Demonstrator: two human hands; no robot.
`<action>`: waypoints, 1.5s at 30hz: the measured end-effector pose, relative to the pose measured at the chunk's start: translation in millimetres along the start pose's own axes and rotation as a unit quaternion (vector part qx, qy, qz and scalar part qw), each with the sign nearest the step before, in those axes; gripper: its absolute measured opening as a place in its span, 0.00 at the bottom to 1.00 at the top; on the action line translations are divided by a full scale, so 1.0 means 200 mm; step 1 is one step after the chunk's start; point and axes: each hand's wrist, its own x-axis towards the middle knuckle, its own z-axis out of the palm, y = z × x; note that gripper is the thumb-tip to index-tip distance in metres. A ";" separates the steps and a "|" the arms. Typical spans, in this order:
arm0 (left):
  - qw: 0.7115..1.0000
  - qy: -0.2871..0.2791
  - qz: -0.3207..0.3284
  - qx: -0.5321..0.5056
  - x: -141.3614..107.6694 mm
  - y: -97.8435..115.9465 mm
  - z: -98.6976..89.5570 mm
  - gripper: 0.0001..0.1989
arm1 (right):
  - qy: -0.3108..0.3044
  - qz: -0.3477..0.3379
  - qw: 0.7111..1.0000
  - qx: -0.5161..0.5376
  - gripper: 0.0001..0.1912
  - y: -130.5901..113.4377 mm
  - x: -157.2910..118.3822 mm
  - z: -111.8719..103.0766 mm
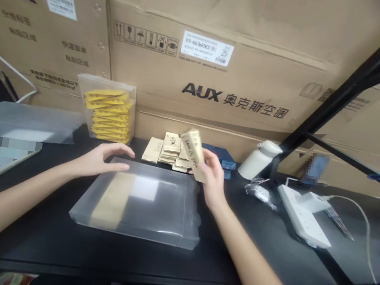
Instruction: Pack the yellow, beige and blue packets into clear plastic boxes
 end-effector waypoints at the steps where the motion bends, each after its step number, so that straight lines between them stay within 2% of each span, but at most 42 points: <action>1: 0.999 -0.039 -0.015 0.006 0.01 -0.03 -0.02 0.20 | -0.014 0.074 0.996 0.054 0.18 0.00 0.03 -0.03; 3: 0.991 -0.119 -0.054 0.008 0.01 -0.07 -0.05 0.21 | -0.081 0.190 0.969 0.136 0.19 0.00 0.08 -0.10; 5: 0.984 -0.154 -0.089 -0.007 0.01 -0.10 -0.07 0.21 | -0.119 0.247 0.943 0.188 0.21 0.00 0.11 -0.17; 8: 0.982 -0.141 -0.124 -0.026 0.01 -0.14 -0.12 0.21 | -0.135 0.262 0.935 0.196 0.21 0.02 0.14 -0.28; 10: 0.981 -0.129 -0.139 -0.030 0.00 -0.17 -0.16 0.21 | -0.177 0.271 0.933 0.157 0.19 0.04 0.14 -0.37; 13: 0.982 -0.110 -0.151 -0.041 0.00 -0.22 -0.21 0.21 | -0.294 0.332 0.893 0.074 0.19 0.04 0.13 -0.51; 16: 0.983 -0.097 -0.147 -0.046 -0.01 -0.24 -0.23 0.19 | -0.338 0.380 0.861 -0.004 0.20 0.03 0.11 -0.57; 18: 0.984 -0.094 -0.143 -0.053 -0.01 -0.25 -0.23 0.18 | -0.358 0.401 0.843 -0.035 0.21 0.01 0.10 -0.54; 21: 0.984 -0.092 -0.144 -0.058 0.00 -0.24 -0.22 0.18 | -0.379 0.396 0.835 -0.043 0.20 0.00 0.09 -0.42; 27: 0.983 -0.092 -0.150 -0.058 0.00 -0.20 -0.19 0.18 | -0.381 0.365 0.848 0.044 0.13 0.06 0.03 -0.15; 30: 0.984 -0.065 -0.151 -0.065 0.00 -0.19 -0.14 0.20 | -0.332 0.348 0.874 0.062 0.15 0.10 -0.01 -0.06; 33: 0.983 -0.029 -0.158 -0.092 0.00 -0.19 -0.08 0.23 | -0.307 0.340 0.883 0.102 0.20 0.13 -0.02 -0.04; 36: 0.981 -0.025 -0.159 -0.108 0.00 -0.19 -0.05 0.24 | -0.328 0.361 0.859 0.157 0.25 0.15 -0.01 -0.06; 39: 0.980 -0.031 -0.165 -0.108 0.00 -0.18 -0.03 0.24 | -0.346 0.378 0.839 0.184 0.26 0.15 0.01 -0.07; 42: 0.984 -0.016 -0.153 -0.091 0.01 -0.19 -0.02 0.23 | -0.340 0.372 0.843 0.190 0.27 0.11 0.00 -0.03; 45: 0.992 -0.006 -0.111 -0.051 0.02 -0.20 0.01 0.21 | -0.336 0.357 0.860 0.140 0.26 0.07 -0.04 0.04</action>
